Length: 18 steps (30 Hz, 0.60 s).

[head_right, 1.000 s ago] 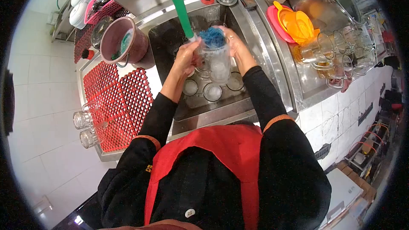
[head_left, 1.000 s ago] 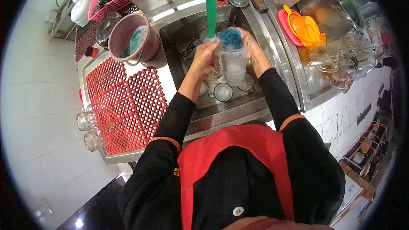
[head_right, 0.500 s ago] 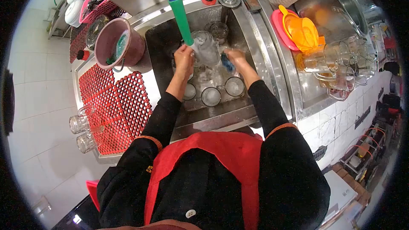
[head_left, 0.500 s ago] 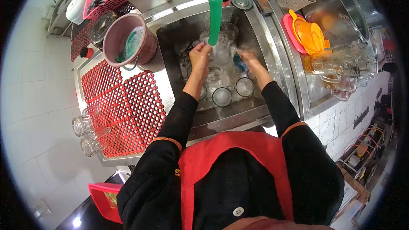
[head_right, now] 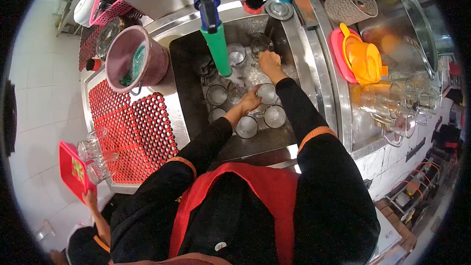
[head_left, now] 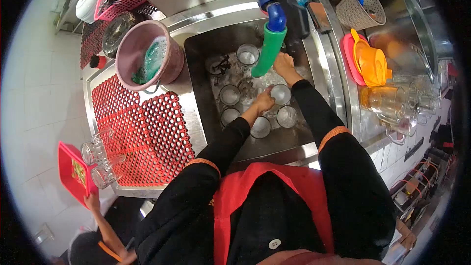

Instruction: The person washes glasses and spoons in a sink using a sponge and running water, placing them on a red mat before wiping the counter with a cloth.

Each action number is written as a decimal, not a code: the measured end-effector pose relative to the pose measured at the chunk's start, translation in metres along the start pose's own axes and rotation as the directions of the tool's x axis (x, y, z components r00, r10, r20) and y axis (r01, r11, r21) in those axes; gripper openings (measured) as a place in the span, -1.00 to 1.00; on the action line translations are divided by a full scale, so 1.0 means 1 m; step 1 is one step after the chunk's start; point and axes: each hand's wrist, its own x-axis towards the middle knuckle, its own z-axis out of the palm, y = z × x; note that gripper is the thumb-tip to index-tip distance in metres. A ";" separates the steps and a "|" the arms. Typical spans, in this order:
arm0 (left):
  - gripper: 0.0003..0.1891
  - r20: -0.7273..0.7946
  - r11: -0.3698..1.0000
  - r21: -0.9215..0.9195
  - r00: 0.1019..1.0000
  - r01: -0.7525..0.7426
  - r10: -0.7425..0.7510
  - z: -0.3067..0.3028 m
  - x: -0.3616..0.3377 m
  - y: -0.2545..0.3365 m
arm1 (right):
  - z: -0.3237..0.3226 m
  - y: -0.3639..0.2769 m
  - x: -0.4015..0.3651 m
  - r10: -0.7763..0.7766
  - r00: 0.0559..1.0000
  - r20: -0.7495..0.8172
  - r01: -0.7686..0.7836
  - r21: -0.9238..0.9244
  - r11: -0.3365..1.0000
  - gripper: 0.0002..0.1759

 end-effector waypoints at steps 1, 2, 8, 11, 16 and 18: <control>-0.39 0.038 0.995 -0.086 0.998 -0.040 0.043 0.007 0.012 -0.023 | 0.003 0.000 -0.001 -0.004 1.000 0.006 0.004 -0.001 1.000 -0.76; -0.39 0.037 0.995 -0.092 0.999 -0.036 0.039 0.005 0.009 -0.018 | 0.008 0.001 -0.002 -0.025 0.999 -0.029 0.025 0.015 1.000 -0.79; -0.40 -0.349 0.917 0.375 0.937 0.132 0.008 -0.025 -0.006 0.038 | -0.013 -0.005 -0.022 -0.144 0.990 -0.004 0.143 0.084 0.986 -0.85; -0.41 -0.722 0.910 0.206 0.572 -0.360 0.390 -0.026 -0.005 0.050 | -0.032 -0.014 -0.033 -0.145 0.977 0.159 0.128 0.108 0.986 -0.81; -0.49 -0.436 0.870 -0.413 0.897 -0.270 0.072 -0.047 -0.045 0.092 | -0.069 -0.031 -0.066 -0.236 0.971 -0.046 0.239 0.281 0.929 -0.76; -0.53 -0.422 0.840 -0.505 0.906 -0.201 -0.037 -0.052 -0.071 0.109 | -0.105 -0.043 -0.078 -0.268 0.964 0.003 0.260 0.233 0.937 -0.74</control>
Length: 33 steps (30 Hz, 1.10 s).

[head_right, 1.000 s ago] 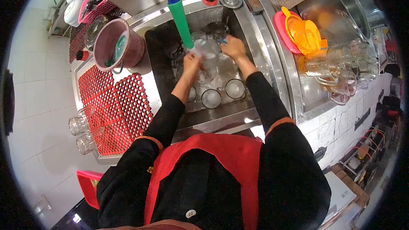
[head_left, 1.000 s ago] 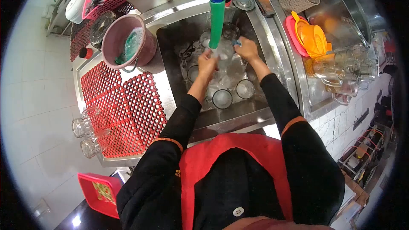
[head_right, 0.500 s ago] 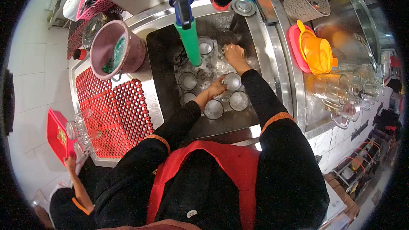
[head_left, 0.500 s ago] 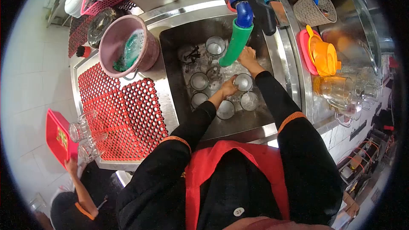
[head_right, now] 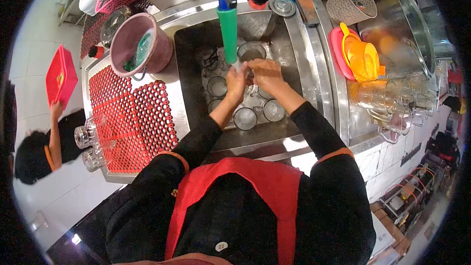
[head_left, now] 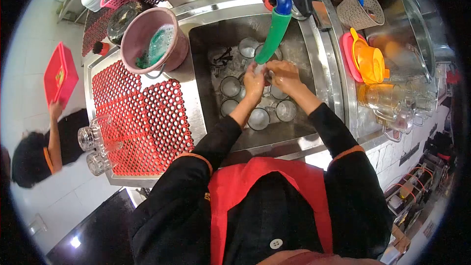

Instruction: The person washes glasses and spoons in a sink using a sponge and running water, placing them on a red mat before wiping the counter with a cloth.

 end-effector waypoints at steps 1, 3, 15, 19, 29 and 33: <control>-0.52 -0.085 0.994 -0.095 0.995 -0.057 0.049 -0.003 -0.009 0.004 | -0.006 -0.005 -0.003 -0.078 0.996 -0.031 0.079 0.003 0.997 -0.73; -0.46 -0.179 0.976 -0.172 0.978 -0.133 0.102 -0.016 -0.027 0.021 | -0.026 -0.017 -0.015 -0.241 0.945 -0.220 0.264 0.081 0.961 -0.72; -0.82 0.268 0.335 0.875 0.926 -0.350 0.268 -0.029 -0.041 0.087 | -0.089 -0.025 -0.047 0.037 0.887 -0.460 0.115 0.298 0.948 -0.85; -0.84 0.302 0.190 0.907 0.894 -0.376 0.332 -0.012 -0.024 0.073 | -0.124 -0.071 -0.064 0.086 0.954 -0.286 0.019 0.346 0.938 -0.84; -0.78 0.462 0.060 0.836 0.760 -0.545 0.458 -0.017 -0.014 0.025 | -0.160 -0.226 0.032 -0.480 0.643 -0.597 0.481 -0.173 0.859 -0.81; -0.75 0.340 0.238 0.885 0.905 -0.400 0.254 -0.047 -0.079 0.079 | -0.098 -0.252 0.142 -0.622 0.707 -0.336 0.581 -0.225 0.782 -0.74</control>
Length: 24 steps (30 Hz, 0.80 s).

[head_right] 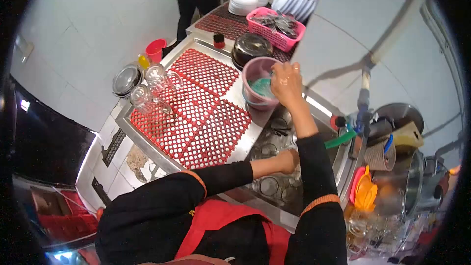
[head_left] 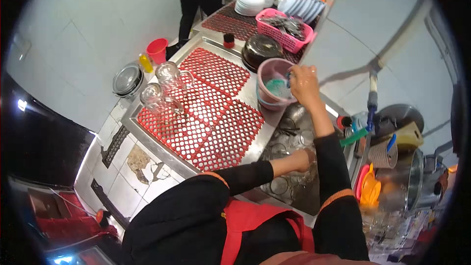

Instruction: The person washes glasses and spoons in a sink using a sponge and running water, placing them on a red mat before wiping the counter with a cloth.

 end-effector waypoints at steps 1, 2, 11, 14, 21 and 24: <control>-0.74 -0.037 0.995 -0.070 0.997 -0.076 0.074 0.009 0.003 -0.011 | 0.017 -0.001 0.011 -0.017 1.000 -0.005 0.017 -0.003 1.000 -0.74; -0.73 -0.076 0.978 -0.136 0.986 -0.157 0.147 0.013 0.004 -0.020 | 0.031 -0.003 0.020 0.012 0.959 0.282 0.012 -0.086 0.996 -0.68; -0.69 -0.303 0.807 -0.563 0.953 -0.181 0.002 -0.007 -0.028 -0.047 | 0.157 0.055 0.044 0.163 0.458 0.874 -0.179 -0.089 0.980 -0.49; -0.68 -0.187 0.775 -0.624 0.982 -0.104 -0.018 -0.021 -0.028 -0.051 | 0.148 0.059 0.042 0.107 0.551 0.828 -0.153 -0.026 0.988 -0.52; -0.82 -0.170 0.319 -0.946 0.927 -0.058 -0.335 -0.016 -0.002 -0.052 | 0.073 0.058 0.030 0.390 0.788 0.477 -0.615 0.653 0.442 -0.66; -0.91 0.436 -0.394 -0.865 0.853 0.310 -0.287 -0.010 0.008 -0.051 | 0.053 0.049 0.023 0.447 0.746 0.494 -0.476 0.865 -0.161 -0.73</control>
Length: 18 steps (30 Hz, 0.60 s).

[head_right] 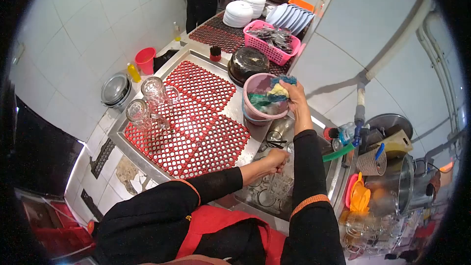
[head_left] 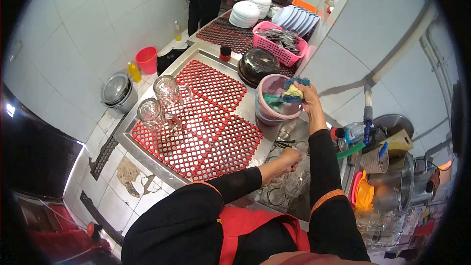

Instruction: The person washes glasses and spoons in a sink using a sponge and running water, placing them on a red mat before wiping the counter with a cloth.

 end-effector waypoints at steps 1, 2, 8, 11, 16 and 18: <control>-0.91 0.004 1.000 0.009 1.000 -0.001 0.001 -0.001 0.001 -0.007 | 0.001 -0.006 -0.008 -0.008 1.000 -0.006 0.008 0.002 1.000 -0.73; -0.90 0.020 0.999 -0.014 0.999 0.036 -0.036 -0.004 -0.003 -0.009 | 0.005 -0.016 -0.020 0.000 0.999 -0.054 0.002 0.042 0.999 -0.74; -0.87 0.192 0.997 -0.003 0.978 -0.077 0.076 -0.032 -0.035 -0.021 | -0.009 -0.046 -0.128 -0.021 0.991 -0.133 -0.011 -0.241 0.970 -0.63; -0.77 0.177 0.981 -0.050 0.965 -0.185 0.191 -0.039 -0.042 -0.018 | -0.051 -0.020 -0.171 -0.354 0.914 0.198 0.268 -0.950 0.160 -0.75; -0.73 0.311 0.806 0.135 0.797 -0.576 0.518 -0.031 -0.056 -0.009 | -0.028 0.005 -0.253 -0.112 0.971 0.214 0.238 -0.924 0.300 -0.78; -0.69 0.430 0.764 0.183 0.749 -0.619 0.504 -0.032 -0.054 -0.008 | -0.037 0.000 -0.266 -0.069 0.946 0.317 0.324 -0.924 0.202 -0.82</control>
